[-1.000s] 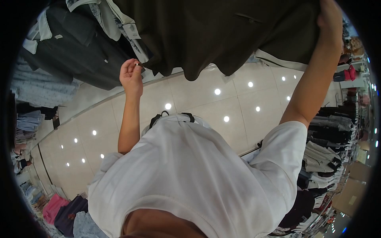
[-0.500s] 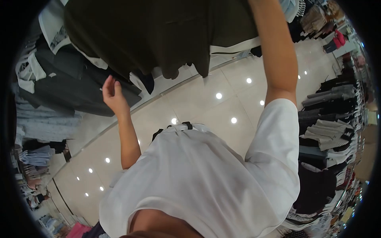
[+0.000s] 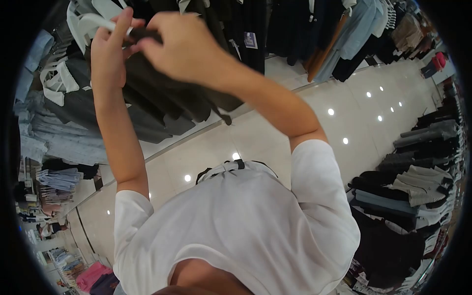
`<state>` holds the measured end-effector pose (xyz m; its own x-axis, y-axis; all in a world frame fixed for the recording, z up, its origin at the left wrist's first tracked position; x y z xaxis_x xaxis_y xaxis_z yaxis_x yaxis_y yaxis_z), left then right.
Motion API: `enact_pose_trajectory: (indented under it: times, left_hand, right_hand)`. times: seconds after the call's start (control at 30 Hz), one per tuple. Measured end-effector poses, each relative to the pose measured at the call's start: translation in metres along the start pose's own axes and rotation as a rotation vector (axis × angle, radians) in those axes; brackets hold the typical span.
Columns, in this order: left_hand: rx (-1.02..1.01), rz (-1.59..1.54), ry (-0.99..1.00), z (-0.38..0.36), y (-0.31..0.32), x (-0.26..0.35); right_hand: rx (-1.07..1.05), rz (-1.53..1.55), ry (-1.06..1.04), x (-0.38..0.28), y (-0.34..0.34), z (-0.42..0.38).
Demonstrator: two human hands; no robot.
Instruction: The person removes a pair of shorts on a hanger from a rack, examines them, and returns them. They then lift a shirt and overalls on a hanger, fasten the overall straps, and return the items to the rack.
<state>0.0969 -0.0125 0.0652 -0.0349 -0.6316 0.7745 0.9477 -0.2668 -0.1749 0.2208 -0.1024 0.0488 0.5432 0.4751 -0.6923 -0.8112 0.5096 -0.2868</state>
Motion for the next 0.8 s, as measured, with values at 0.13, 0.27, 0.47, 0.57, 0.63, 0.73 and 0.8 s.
enact_pose_trajectory:
  times: [0.13, 0.27, 0.47, 0.57, 0.63, 0.73, 0.8]
  left_hand:
    - [-0.090, 0.031, 0.007, -0.015, -0.030, 0.014]
    - [-0.328, 0.084, -0.049, -0.014, -0.069, 0.037]
    - [-0.539, 0.430, -0.194, -0.014, -0.125, 0.082]
    - [-0.488, 0.639, -0.145, -0.010, -0.151, 0.094]
    - [-0.423, 0.715, -0.065, -0.010, -0.163, 0.097]
    - [-0.392, 0.688, 0.016, -0.012, -0.176, 0.096]
    - [-0.373, 0.645, 0.064, -0.009, -0.190, 0.092]
  right_hand:
    - [-0.328, 0.198, 0.078, -0.006, 0.019, -0.031]
    - [-0.504, 0.340, 0.261, 0.042, 0.034, -0.013]
    - [-0.102, 0.034, -0.086, 0.087, 0.040, 0.035]
    - [-0.079, -0.004, -0.215, 0.070, 0.050, 0.045]
    - [-0.018, -0.057, -0.268, 0.064, 0.055, 0.051]
    - [-0.173, 0.199, -0.114, 0.055, 0.057, 0.065]
    - [-0.271, 0.286, -0.041, 0.061, 0.067, 0.075]
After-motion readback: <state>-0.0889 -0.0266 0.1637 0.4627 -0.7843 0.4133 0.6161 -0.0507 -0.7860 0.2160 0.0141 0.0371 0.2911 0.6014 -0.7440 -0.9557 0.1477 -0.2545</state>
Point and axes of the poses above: each hand's wrist, its own z-axis towards the middle knuckle, its own y-axis out of the palm, x = y × z, the point moved 7 cm from there along z, towards the middle knuckle, and after that the axes turned 10 degrees about y, right-handed, at the moved point
